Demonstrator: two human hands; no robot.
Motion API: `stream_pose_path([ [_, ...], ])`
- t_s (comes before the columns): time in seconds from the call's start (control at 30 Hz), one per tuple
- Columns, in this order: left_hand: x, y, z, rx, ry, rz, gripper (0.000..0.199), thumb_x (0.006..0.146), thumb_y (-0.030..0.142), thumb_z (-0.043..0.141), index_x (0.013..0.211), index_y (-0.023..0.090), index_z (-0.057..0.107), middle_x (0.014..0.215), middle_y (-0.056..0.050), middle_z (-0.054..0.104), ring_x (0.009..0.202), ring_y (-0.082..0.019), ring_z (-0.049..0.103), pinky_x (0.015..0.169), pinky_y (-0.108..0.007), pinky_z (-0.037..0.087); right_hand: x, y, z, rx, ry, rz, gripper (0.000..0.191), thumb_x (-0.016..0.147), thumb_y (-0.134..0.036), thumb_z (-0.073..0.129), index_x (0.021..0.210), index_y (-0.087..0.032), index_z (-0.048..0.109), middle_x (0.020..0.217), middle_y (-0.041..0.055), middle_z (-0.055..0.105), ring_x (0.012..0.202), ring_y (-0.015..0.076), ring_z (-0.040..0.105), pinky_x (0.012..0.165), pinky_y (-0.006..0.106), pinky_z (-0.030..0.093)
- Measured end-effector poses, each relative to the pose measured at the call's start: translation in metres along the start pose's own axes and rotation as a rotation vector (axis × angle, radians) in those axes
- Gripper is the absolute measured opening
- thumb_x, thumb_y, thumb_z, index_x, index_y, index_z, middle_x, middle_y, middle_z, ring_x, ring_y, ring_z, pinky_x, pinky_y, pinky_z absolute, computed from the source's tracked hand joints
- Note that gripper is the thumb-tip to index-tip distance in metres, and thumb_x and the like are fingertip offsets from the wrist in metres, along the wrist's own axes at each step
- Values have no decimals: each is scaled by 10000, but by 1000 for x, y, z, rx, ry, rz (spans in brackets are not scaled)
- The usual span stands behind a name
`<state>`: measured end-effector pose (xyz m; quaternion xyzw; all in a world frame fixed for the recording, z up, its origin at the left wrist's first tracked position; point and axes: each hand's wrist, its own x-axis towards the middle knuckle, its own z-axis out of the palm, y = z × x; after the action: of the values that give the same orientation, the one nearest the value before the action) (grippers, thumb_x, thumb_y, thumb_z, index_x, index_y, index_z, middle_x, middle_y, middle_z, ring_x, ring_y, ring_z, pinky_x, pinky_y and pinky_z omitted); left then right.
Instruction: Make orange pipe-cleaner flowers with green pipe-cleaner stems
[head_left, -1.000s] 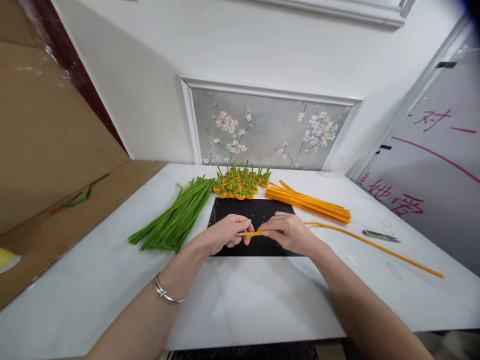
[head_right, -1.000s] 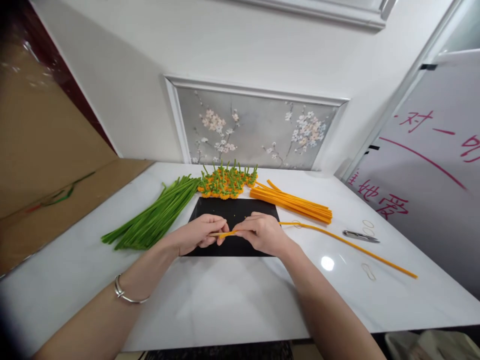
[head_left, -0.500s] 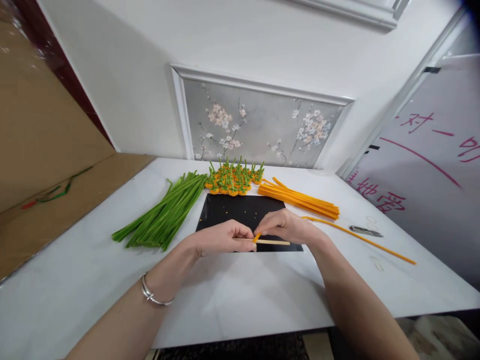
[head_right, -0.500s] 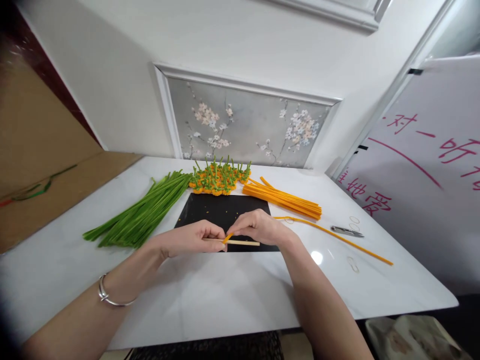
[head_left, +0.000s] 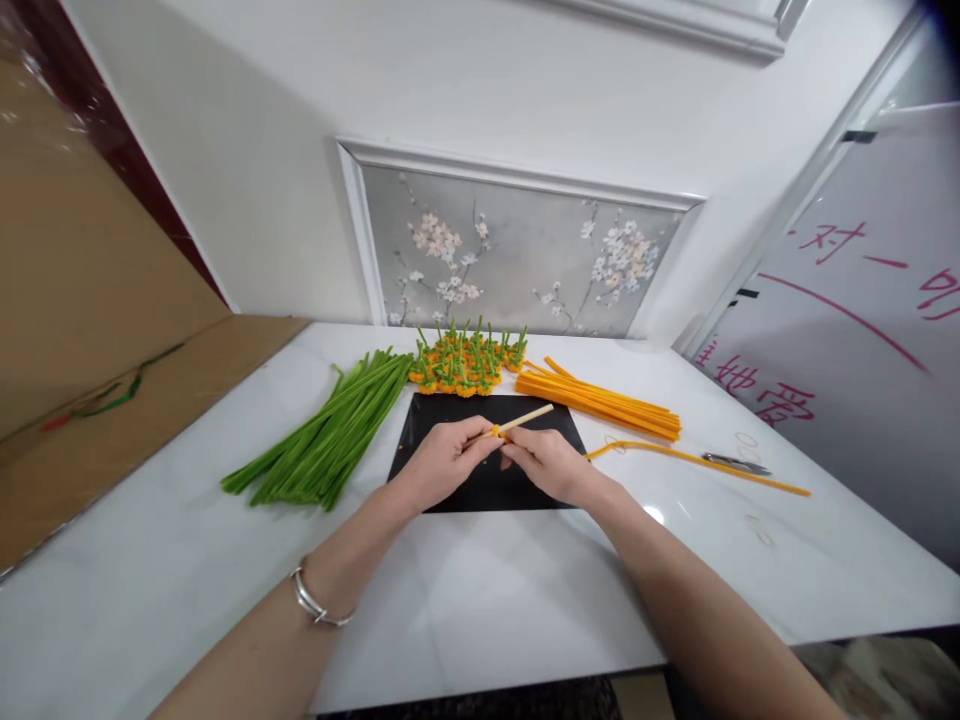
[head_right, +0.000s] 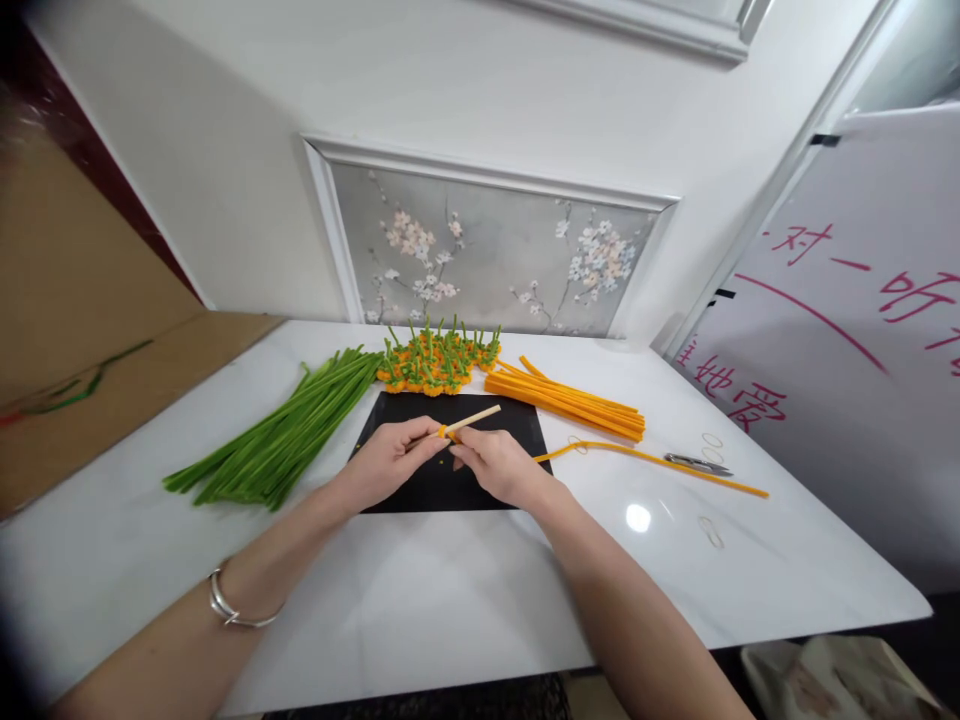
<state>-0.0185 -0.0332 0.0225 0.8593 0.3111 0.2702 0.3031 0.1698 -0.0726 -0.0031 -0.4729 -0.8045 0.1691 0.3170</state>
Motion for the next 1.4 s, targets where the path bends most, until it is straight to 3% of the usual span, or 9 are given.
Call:
stream_pose_path([
  [0.2,6,-16,6,343,144,33,267,926,337,442,846,197,656,852,-27,647,796,-169,575,695,-251,375,6,0,13,-127,-27,39,170,943,-143,409,884,-189,561,792,14,703,744,135,664,704,227,475],
  [0.4,9,-19,10,232,130,-66,302,913,332,453,1135,232,631,950,-23,711,788,-178,622,671,-240,395,6,0,16,-238,-39,76,107,931,-163,450,941,-182,554,785,29,697,748,153,669,674,228,456],
  [0.57,10,-28,5,102,116,-57,310,901,376,458,1010,188,680,893,-15,703,718,-155,589,647,-225,388,3,-5,15,-363,-53,79,101,925,-181,465,942,-197,563,792,26,689,720,157,655,600,224,406],
  [0.8,9,-30,3,295,74,-92,286,927,376,399,879,219,632,677,7,608,611,-156,541,559,-237,307,2,-11,8,-548,-6,91,186,952,-235,436,879,-210,605,798,45,673,693,178,630,521,251,303],
  [1.07,8,-22,2,450,-10,-74,257,929,331,411,893,221,642,758,-32,676,700,-188,608,609,-250,337,2,-7,-6,-725,154,-135,182,957,-242,478,926,-241,657,868,24,668,766,148,577,612,266,324],
  [1.2,6,-18,2,511,-15,-57,257,918,341,440,882,226,668,772,-37,700,700,-198,623,597,-257,322,5,-11,-11,-710,147,-182,170,945,-226,502,934,-257,669,870,13,664,760,140,567,626,261,336],
  [1.4,2,-10,2,535,-65,69,230,886,327,496,798,228,685,704,-21,690,642,-183,611,572,-263,284,12,-8,-20,-464,206,-84,150,907,-306,568,985,-264,689,970,13,684,854,145,615,700,230,421],
])
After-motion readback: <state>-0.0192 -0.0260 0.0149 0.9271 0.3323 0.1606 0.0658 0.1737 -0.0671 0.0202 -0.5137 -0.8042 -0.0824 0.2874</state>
